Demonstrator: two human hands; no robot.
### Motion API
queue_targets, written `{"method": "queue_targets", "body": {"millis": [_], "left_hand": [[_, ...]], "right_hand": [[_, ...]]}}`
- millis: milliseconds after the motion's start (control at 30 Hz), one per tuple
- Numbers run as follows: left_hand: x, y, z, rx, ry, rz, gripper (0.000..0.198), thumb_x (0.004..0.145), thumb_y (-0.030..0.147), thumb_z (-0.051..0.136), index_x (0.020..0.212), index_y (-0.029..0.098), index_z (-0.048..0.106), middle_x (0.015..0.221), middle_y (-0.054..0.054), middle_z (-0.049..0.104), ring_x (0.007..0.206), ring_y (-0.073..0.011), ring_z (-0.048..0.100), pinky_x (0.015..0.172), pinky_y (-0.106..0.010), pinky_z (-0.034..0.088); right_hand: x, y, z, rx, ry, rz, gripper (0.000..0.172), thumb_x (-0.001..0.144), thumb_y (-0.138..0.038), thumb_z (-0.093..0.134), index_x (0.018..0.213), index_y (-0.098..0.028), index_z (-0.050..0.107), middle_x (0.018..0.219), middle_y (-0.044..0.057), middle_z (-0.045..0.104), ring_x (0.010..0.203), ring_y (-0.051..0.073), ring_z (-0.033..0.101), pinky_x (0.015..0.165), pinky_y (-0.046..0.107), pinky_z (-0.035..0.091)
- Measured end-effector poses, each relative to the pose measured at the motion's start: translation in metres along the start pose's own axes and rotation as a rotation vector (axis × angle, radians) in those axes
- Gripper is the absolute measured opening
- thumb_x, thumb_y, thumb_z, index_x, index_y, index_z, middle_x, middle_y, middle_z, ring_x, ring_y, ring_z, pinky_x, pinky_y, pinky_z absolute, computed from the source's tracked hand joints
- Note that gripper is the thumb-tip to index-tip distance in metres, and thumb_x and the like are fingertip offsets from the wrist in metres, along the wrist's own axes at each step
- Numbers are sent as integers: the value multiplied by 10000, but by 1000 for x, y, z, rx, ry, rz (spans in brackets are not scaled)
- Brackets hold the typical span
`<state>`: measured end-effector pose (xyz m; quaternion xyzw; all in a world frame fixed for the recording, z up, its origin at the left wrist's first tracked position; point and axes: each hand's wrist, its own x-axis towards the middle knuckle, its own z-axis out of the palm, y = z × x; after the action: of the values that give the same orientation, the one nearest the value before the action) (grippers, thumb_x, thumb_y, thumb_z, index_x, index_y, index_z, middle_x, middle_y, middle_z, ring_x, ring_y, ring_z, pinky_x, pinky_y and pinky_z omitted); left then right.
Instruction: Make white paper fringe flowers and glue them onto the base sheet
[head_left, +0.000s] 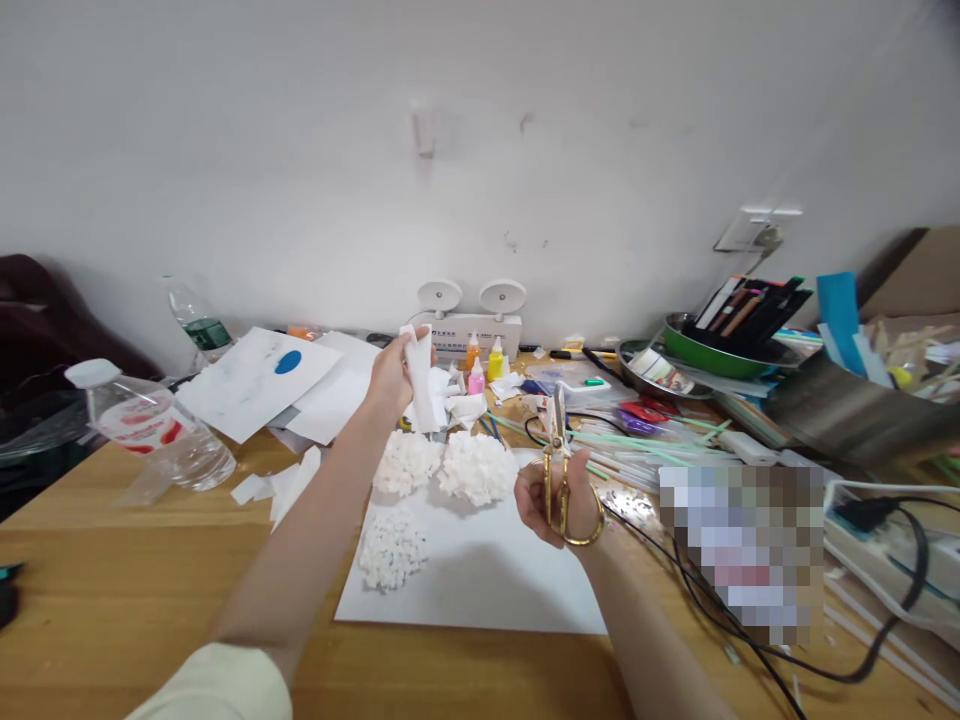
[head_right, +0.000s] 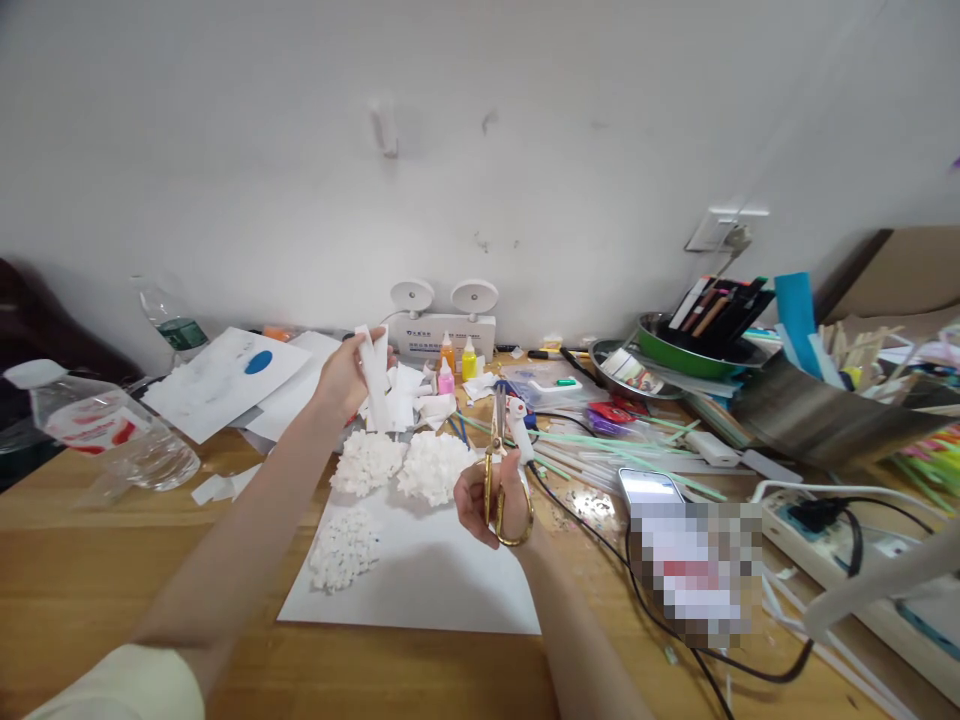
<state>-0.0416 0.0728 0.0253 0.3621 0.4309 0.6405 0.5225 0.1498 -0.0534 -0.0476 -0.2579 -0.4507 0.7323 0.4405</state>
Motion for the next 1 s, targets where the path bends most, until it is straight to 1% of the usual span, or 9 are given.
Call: {"method": "queue_targets", "body": {"millis": [200,300,433,533,667,733,800,833,1000], "left_hand": [[61,-30,-16,207,82,-78,282,802,266,510,1015,87,553,963,-96,588,827,-186,576,705,-339,483],[70,-37,-27,265,110,-44,310,831,294,478,1100,139,487,1094,-78,523,927,-186,542,765,-387,472],[64,-26,-33,247,97,62,220,808,271,503,926,99,571,954,-65,594,833,-161,573,732,-322,470],[41,-7,-32,179,41,130,209,792,281,487,831,105,594,801,-46,626,697,-131,591,681,-280,468],[-16,28,-34,23,-88,181,196,730,294,552,807,125,613,694,-11,599,619,-114,580,677,-283,484],[-49,44,-38,3,-150,144,194,715,302,573,794,133,624,659,-7,590,607,-119,575,657,-277,490],[-80,57,-43,29,-212,70,196,719,316,571,788,142,629,643,-15,593,599,-133,579,629,-274,493],[-93,61,-47,29,-238,32,195,718,323,571,767,144,629,622,-15,587,591,-140,579,620,-277,494],[-139,58,-63,-39,-217,-92,190,682,339,609,722,154,626,542,10,549,483,-108,523,589,-275,496]], "right_hand": [[5,8,-7,53,-28,-4,797,539,-850,233,472,-116,535,257,6,433,153,52,291,172,147,139],[7,11,-11,48,-6,-2,773,565,-835,246,469,-122,531,261,3,435,154,50,291,175,147,134],[10,14,-13,-26,51,7,728,627,-793,258,488,-131,527,278,-8,435,168,51,302,191,154,144],[10,10,-12,-182,153,52,679,655,-762,291,534,-137,527,322,-16,455,197,59,338,213,170,202],[-5,-16,-21,-350,288,78,546,675,-675,432,605,-142,529,400,-7,523,234,83,412,244,189,250],[-19,-36,-33,-657,489,92,522,708,-649,415,629,-149,541,440,13,563,265,95,452,293,207,306],[-33,-55,-51,-1039,633,233,553,744,-627,367,538,-150,555,433,52,581,318,114,502,377,233,372],[-38,-64,-60,-1249,645,311,573,762,-604,352,460,-155,541,412,70,576,361,126,532,435,243,398],[-37,-82,-104,-1451,657,395,413,689,-382,554,342,-168,489,434,99,592,417,158,543,477,268,385]]}}
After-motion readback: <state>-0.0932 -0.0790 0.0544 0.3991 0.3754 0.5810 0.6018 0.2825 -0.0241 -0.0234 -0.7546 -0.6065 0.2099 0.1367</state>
